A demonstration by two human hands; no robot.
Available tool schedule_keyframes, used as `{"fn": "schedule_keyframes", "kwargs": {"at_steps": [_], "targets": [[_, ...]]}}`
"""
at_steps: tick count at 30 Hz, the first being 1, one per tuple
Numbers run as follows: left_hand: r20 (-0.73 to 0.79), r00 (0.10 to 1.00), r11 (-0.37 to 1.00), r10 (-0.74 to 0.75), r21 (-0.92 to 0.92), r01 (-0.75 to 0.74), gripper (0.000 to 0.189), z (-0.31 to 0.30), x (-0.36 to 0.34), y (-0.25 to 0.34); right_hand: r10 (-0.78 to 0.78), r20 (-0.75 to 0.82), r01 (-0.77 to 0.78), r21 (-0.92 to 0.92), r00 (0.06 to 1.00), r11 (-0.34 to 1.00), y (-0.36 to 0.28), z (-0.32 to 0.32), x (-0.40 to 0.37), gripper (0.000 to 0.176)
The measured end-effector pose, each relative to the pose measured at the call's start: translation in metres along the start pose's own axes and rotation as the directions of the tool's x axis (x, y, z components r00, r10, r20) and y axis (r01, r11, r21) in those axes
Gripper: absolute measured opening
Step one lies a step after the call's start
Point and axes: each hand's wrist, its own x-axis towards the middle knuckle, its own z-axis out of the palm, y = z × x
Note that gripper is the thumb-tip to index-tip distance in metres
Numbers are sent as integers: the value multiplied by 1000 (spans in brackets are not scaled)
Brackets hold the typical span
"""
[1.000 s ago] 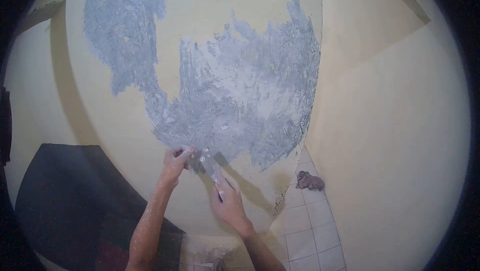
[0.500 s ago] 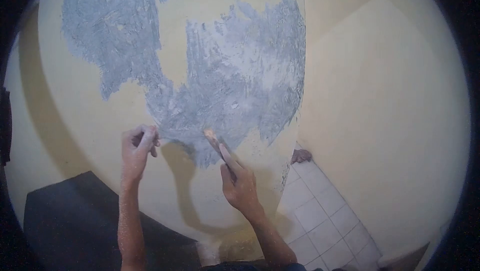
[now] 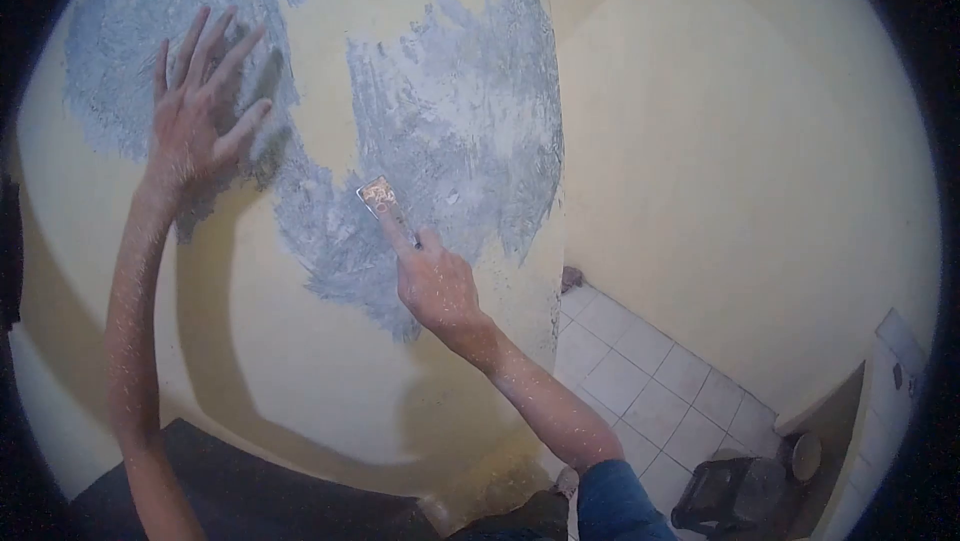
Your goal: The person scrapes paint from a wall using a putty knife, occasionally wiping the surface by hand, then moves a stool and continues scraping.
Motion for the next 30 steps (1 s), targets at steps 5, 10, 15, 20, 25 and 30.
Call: {"fn": "schedule_keyframes", "kwargs": {"at_steps": [5,10,15,20,25,30], "targets": [[56,998,983,-3,183,-8,77,17,13,1,-14,-6,14,-38,1000,999,-11,-7,9,73],[-98,994,995,47,87,-39,81,35,16,-6,-39,-2,38,-89,999,995,-3,-6,4,76],[98,994,981,-47,190,28,82,11,20,8,16,-53,-21,-85,998,996,-13,-5,16,77],[24,1000,996,-12,88,10,81,24,12,0,103,6,-101,-147,995,984,-22,-1,14,81],[24,1000,995,-19,94,17,80,26,13,0,59,-46,-67,-187,997,980,-25,0,15,84],[28,999,994,18,108,-21,79,23,14,-2,92,-64,-101,-151,994,983,-39,-9,31,84]]}}
